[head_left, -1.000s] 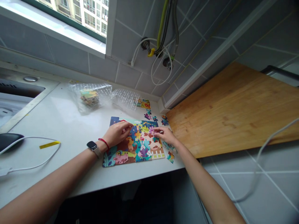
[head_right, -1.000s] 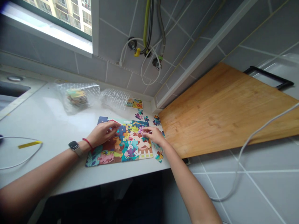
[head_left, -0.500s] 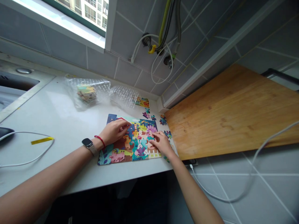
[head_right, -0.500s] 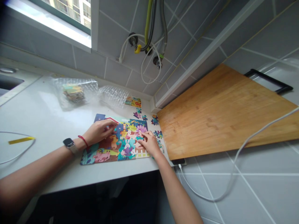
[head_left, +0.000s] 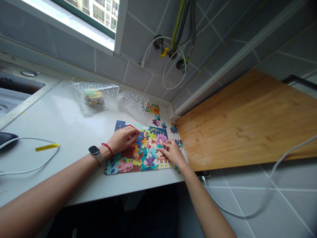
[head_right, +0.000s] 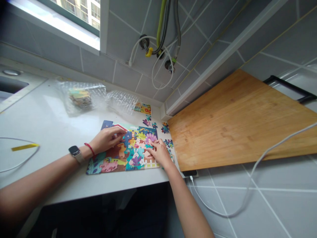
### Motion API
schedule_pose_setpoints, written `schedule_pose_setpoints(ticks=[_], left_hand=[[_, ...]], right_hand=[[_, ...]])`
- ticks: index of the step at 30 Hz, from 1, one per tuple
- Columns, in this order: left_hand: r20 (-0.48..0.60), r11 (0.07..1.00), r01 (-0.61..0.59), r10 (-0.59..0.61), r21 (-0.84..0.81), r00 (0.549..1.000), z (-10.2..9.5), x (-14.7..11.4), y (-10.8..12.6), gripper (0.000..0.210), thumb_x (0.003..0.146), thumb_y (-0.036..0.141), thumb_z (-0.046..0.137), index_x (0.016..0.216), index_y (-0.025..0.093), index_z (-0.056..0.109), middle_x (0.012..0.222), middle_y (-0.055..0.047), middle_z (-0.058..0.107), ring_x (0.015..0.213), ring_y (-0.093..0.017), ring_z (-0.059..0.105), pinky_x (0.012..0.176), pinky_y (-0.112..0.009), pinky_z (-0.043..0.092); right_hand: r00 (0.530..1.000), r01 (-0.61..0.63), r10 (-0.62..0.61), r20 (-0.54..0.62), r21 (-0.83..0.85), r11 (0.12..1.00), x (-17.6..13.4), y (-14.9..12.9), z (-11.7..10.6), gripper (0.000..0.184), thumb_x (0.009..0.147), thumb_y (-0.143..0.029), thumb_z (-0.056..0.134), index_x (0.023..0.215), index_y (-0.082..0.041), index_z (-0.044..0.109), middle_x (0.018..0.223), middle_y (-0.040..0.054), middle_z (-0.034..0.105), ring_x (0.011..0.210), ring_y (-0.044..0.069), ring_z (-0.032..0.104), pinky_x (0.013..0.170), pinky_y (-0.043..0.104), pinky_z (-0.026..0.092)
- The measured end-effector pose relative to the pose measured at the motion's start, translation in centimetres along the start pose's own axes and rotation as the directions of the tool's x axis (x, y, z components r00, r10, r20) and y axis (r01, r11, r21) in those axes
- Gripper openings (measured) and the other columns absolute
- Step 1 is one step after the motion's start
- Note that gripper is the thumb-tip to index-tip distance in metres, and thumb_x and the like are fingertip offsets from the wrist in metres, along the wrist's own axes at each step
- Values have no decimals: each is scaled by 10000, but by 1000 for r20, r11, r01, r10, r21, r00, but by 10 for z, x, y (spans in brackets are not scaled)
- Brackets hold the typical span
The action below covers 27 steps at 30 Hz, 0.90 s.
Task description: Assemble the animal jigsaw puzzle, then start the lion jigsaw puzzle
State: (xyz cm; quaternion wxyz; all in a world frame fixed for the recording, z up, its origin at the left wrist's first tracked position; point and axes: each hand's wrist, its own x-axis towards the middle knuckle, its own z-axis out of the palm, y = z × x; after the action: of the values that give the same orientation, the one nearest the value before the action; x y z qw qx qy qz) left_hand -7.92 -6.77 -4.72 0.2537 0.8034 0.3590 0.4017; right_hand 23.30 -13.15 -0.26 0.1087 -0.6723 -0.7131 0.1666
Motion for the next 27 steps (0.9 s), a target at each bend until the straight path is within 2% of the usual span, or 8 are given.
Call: schedule_pose_setpoints(ticks=[3, 7, 12, 17, 20, 23, 27], left_hand=[[0, 1000, -9, 9, 3, 1000, 0, 0, 0, 214, 983, 280, 543, 1038, 193, 730, 1012, -71, 772, 831, -185, 723, 751, -290, 561], [-19, 1000, -24, 24, -3, 1000, 1, 0, -2, 224, 997, 313, 536, 1027, 199, 726, 1032, -72, 774, 892, -205, 733, 791, -315, 568], [-22, 1000, -27, 27, -7, 999, 2, 0, -2, 209, 979, 287, 537, 1020, 208, 727, 1003, -63, 771, 842, -189, 724, 744, -293, 561], [-25, 1000, -12, 12, 2, 1000, 3, -1, -2, 219, 979, 305, 542, 1027, 211, 733, 991, -61, 768, 787, -180, 710, 711, -290, 548], [-22, 1000, -17, 17, 3, 1000, 4, -1, -3, 205, 967, 285, 550, 1024, 211, 733, 992, -59, 771, 797, -186, 714, 721, -299, 550], [-23, 1000, -21, 21, -5, 1000, 3, 0, -2, 194, 962, 271, 555, 1017, 218, 733, 996, -55, 775, 820, -189, 719, 727, -300, 552], [-33, 1000, -23, 23, -15, 999, 1, 1, -1, 198, 971, 283, 556, 1011, 217, 738, 992, -59, 776, 849, -200, 728, 732, -306, 559]], right_hand=[[999, 3, 1, 40, -97, 995, 2, -12, -8, 337, 889, -393, 785, 1185, -233, 799, 1102, 87, 632, 1067, 255, 648, 985, 358, 497], [1000, -11, 14, 16, -189, 982, 1, -25, -9, 325, 926, -409, 747, 1188, -222, 792, 1132, 89, 638, 1075, 242, 645, 965, 325, 492], [999, -29, 24, -21, -269, 963, -1, -28, -4, 327, 945, -431, 724, 1177, -212, 793, 1112, 96, 650, 1069, 251, 649, 913, 308, 501], [997, -70, 80, 14, -348, 935, 2, -40, -4, 279, 949, -432, 714, 1111, -224, 805, 1090, 98, 671, 978, 247, 676, 826, 306, 505], [993, -112, 121, 1, -364, 925, 4, -46, -2, 255, 958, -437, 698, 1015, -220, 819, 1073, 106, 675, 944, 245, 682, 810, 309, 503], [989, -145, 145, -26, -344, 928, 4, -46, 1, 279, 957, -453, 695, 1043, -220, 822, 1081, 117, 678, 968, 259, 686, 811, 317, 512], [993, -107, 88, -74, -304, 947, 0, -39, 5, 288, 950, -448, 697, 1094, -228, 816, 1104, 115, 656, 951, 257, 686, 814, 329, 533]])
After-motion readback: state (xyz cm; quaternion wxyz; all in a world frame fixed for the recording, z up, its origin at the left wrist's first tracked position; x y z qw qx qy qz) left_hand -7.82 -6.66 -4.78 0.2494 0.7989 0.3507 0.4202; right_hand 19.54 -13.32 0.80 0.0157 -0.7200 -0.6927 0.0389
